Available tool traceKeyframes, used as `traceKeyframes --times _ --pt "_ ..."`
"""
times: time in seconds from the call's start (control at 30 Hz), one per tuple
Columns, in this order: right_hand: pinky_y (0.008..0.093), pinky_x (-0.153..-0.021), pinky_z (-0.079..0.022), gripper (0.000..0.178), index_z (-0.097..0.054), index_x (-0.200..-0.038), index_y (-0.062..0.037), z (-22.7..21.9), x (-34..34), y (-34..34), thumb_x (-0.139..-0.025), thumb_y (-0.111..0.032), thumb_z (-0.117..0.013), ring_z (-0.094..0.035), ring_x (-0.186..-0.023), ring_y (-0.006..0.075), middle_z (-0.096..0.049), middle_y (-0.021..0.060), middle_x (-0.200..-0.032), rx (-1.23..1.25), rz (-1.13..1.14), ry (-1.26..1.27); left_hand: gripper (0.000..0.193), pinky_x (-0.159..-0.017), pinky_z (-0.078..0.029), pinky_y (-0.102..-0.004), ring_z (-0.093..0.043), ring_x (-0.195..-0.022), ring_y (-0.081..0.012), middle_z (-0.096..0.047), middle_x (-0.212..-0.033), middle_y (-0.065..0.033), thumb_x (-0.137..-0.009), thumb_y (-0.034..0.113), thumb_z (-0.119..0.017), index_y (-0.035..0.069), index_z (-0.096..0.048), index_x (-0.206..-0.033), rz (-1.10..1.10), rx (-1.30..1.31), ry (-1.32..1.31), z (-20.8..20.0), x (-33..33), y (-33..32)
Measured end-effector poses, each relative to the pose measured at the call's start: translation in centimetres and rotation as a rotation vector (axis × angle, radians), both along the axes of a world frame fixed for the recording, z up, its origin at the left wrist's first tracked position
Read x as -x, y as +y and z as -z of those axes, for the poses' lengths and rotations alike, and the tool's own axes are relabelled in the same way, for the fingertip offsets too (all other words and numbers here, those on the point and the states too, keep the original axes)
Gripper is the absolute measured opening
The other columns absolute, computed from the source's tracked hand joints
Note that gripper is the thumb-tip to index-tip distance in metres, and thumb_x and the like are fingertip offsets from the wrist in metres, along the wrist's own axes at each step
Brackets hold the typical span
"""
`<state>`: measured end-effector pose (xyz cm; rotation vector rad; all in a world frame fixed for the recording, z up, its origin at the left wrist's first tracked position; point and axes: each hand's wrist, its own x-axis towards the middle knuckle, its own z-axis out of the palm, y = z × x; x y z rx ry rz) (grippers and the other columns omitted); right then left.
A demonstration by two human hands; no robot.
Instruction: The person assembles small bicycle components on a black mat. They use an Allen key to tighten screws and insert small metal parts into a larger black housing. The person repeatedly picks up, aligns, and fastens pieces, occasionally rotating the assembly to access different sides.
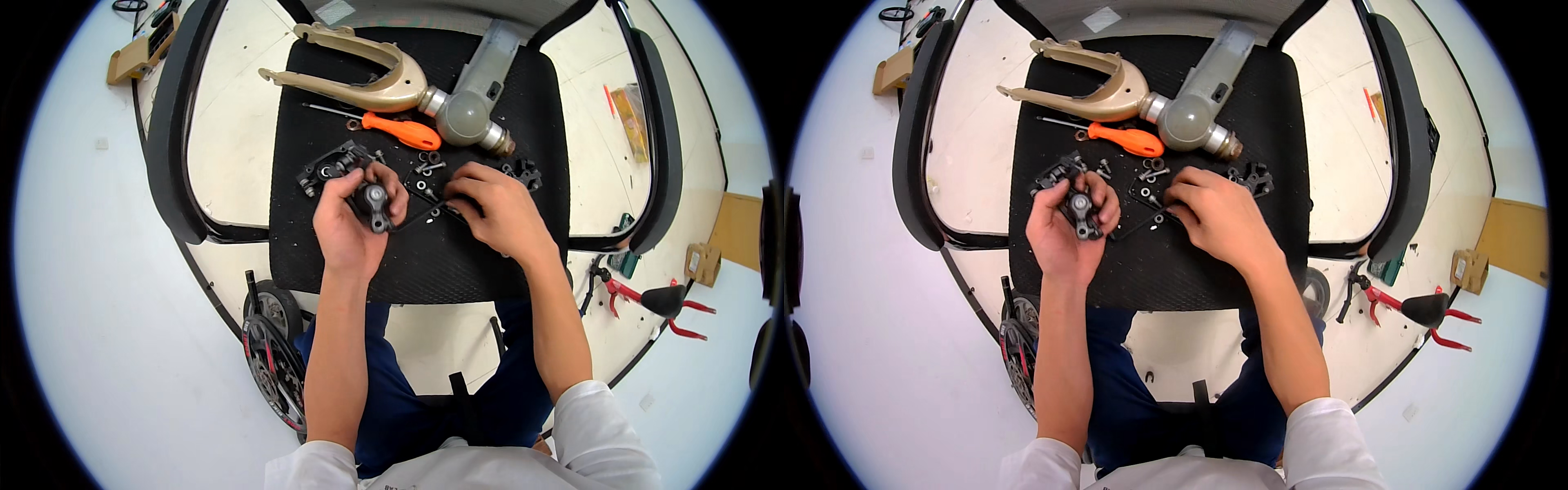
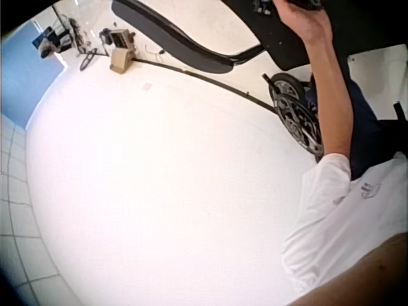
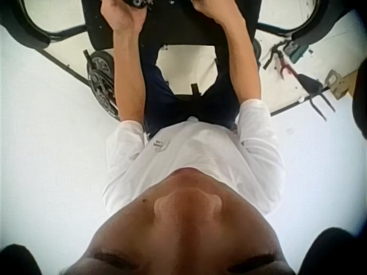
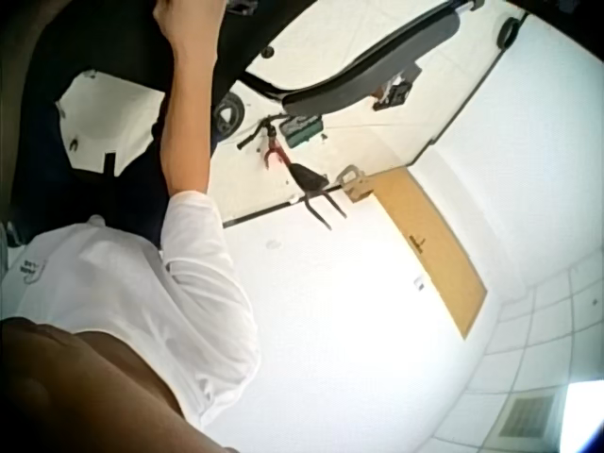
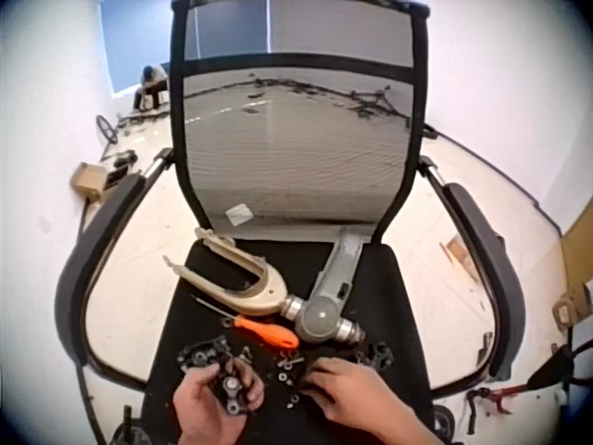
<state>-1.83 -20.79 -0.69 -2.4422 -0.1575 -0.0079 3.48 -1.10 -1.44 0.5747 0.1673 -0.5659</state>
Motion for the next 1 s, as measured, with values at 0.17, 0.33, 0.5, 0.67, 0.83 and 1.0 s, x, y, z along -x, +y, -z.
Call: traceKeyframes --times 0.17,0.33,0.5,0.67,0.83,1.0 --pt "0.0388 -0.066 -0.05 0.011 -0.065 -0.084 -0.0024 -1.2 1.4 -0.8 -0.075 -0.007 -0.069 -0.062 -0.074 0.0302 -0.06 0.0111 -0.081 0.039 -0.043 0.25 0.022 -0.047 -0.031 -0.028 -0.044 -0.056 -0.0184 -0.045 -0.069 -0.0092 -0.088 0.027 -0.048 0.007 -0.042 -0.081 0.098 -0.033 -0.056 0.0 0.1 0.4" --pt "0.0396 -0.066 -0.052 0.014 -0.06 -0.079 -0.0037 -0.5 1.0 2.7 -0.072 -0.011 -0.07 -0.063 -0.076 0.0294 -0.057 0.0105 -0.08 0.169 -0.063 0.085 0.022 -0.044 -0.032 -0.0267 -0.043 -0.051 -0.0172 -0.047 -0.064 -0.0114 -0.087 0.026 -0.047 0.007 -0.039 -0.08 0.191 -0.138 -0.125 -0.6 0.1 -0.5" --pt "0.0374 -0.062 -0.052 0.014 -0.059 -0.082 -0.0031 2.1 0.7 4.6 -0.073 -0.009 -0.068 -0.063 -0.072 0.0269 -0.055 0.0099 -0.08 0.172 -0.11 -0.073 0.022 -0.042 -0.034 -0.0264 -0.045 -0.049 -0.0173 -0.051 -0.061 -0.0135 -0.088 0.026 -0.046 0.006 -0.04 -0.08 0.278 -0.097 -0.192 -0.3 0.3 -0.5" --pt "0.0316 -0.06 -0.05 0.008 -0.054 -0.088 -0.0006 -0.2 0.6 3.1 -0.082 -0.002 -0.059 -0.061 -0.068 0.0202 -0.055 0.0099 -0.08 -0.196 0.07 -0.058 0.022 -0.04 -0.034 -0.0259 -0.043 -0.046 -0.0172 -0.049 -0.059 -0.0132 -0.088 0.026 -0.044 0.006 -0.041 -0.079 0.376 0.209 -0.032 -0.5 0.3 0.5" --pt "0.0244 -0.054 -0.042 0.01 -0.048 -0.101 -0.001 -4.5 1.8 1.9 -0.096 -0.006 -0.041 -0.051 -0.067 0.0067 -0.054 0.003 -0.076 -1.167 0.278 0.37 0.028 -0.035 -0.029 -0.0255 -0.038 -0.044 -0.0166 -0.044 -0.057 -0.0131 -0.09 0.032 -0.043 0.007 -0.04 -0.077 0.475 0.498 0.089 -0.1 0.4 0.6" --pt "0.0298 -0.06 -0.047 0.01 -0.054 -0.099 -0.0005 -4.3 1.9 3.1 -0.096 -0.009 -0.052 -0.061 -0.067 0.0231 -0.059 0.0118 -0.078 -0.574 0.216 0.013 0.029 -0.033 -0.026 -0.0256 -0.036 -0.041 -0.0164 -0.044 -0.056 -0.0127 -0.09 0.032 -0.042 0.006 -0.044 -0.079 0.558 0.527 0.155 -0.1 1.3 -1.0"
